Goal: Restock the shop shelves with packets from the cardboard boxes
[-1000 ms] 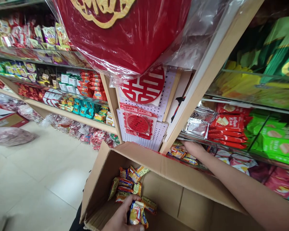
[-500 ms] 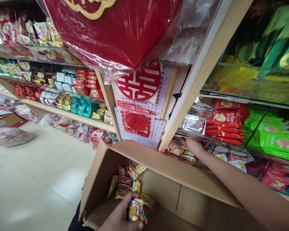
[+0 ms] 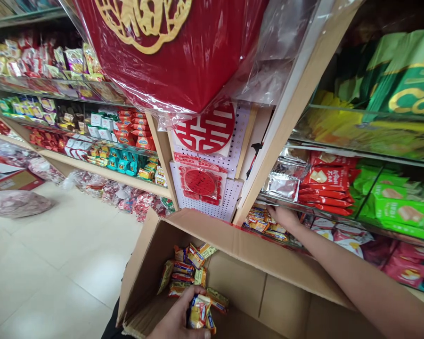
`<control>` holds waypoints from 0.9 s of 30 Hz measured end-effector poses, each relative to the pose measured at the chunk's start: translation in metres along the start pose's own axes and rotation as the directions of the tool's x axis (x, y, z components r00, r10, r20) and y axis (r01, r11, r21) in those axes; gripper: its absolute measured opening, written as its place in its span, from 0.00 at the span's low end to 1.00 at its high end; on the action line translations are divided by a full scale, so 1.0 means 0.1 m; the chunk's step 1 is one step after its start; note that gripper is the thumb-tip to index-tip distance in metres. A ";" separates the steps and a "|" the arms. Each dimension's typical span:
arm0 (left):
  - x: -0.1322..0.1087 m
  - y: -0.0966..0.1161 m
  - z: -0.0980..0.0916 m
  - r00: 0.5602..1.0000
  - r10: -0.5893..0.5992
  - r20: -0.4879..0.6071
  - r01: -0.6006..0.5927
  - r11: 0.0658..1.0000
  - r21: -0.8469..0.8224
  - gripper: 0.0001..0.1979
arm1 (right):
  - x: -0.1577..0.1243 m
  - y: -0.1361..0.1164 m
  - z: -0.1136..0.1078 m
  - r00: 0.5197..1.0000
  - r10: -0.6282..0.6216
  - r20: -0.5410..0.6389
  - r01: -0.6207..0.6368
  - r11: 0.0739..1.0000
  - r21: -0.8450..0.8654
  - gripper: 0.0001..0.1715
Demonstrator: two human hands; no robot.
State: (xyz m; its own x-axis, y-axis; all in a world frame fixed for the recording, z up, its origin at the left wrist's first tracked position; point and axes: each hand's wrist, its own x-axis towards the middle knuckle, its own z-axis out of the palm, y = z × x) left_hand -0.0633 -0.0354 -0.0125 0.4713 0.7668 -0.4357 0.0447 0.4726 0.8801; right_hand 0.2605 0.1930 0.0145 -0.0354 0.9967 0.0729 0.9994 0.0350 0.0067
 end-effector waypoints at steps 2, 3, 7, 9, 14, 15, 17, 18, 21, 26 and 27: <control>0.00 -0.01 0.00 1.000 0.001 -0.003 -0.001 1.000 0.003 0.30 | 0.02 0.00 0.01 1.000 0.026 0.006 -0.026 1.000 0.007 0.26; 0.00 -0.01 -0.01 1.000 0.000 0.003 0.000 1.000 0.004 0.29 | 0.03 -0.01 0.02 0.999 0.035 0.010 -0.035 0.999 0.010 0.26; 0.00 0.00 0.00 1.000 -0.004 0.012 0.004 1.000 0.012 0.29 | 0.06 -0.01 0.05 0.997 0.067 0.028 -0.067 0.998 0.019 0.26; 0.00 0.01 0.00 1.000 -0.003 0.002 0.003 1.000 0.029 0.30 | 0.06 0.01 0.06 0.997 0.061 0.048 -0.063 0.998 0.026 0.26; 0.00 0.04 0.01 1.000 0.000 -0.003 0.000 0.999 0.046 0.29 | 0.05 0.08 0.07 0.994 -0.004 0.106 -0.002 0.998 0.064 0.27; 0.00 0.04 0.01 1.000 0.003 0.000 -0.003 0.999 0.043 0.29 | 0.04 0.10 0.06 0.992 -0.012 0.122 0.004 0.998 0.069 0.29; -0.01 0.06 0.01 1.000 0.005 0.005 -0.005 0.999 0.041 0.29 | 0.00 0.17 0.02 0.986 -0.026 0.165 0.014 0.997 0.076 0.32; -0.01 0.07 0.01 1.000 0.007 0.005 -0.007 0.999 0.039 0.29 | -0.03 0.21 0.00 0.981 -0.037 0.190 0.021 0.996 0.082 0.32; -0.02 0.08 0.02 1.000 0.012 0.002 -0.012 0.999 0.042 0.30 | -0.13 0.36 -0.05 0.957 -0.131 0.260 0.110 0.990 0.092 0.35; -0.05 0.10 0.03 1.000 -0.003 -0.003 0.003 0.997 0.077 0.29 | -0.22 0.47 -0.07 0.952 -0.145 0.269 0.163 0.986 -0.045 0.30; -0.06 0.11 0.03 1.000 -0.004 -0.004 0.004 0.996 0.088 0.29 | -0.22 0.47 -0.07 0.958 -0.129 0.254 0.149 0.987 -0.058 0.27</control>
State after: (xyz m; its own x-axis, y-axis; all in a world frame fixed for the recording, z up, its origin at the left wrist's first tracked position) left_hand -0.0628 -0.0362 0.0001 0.4674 0.7668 -0.4400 0.1240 0.4359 0.8914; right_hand 0.3080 0.1722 0.0200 -0.1622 0.9693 -0.1847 0.9811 0.1784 0.0749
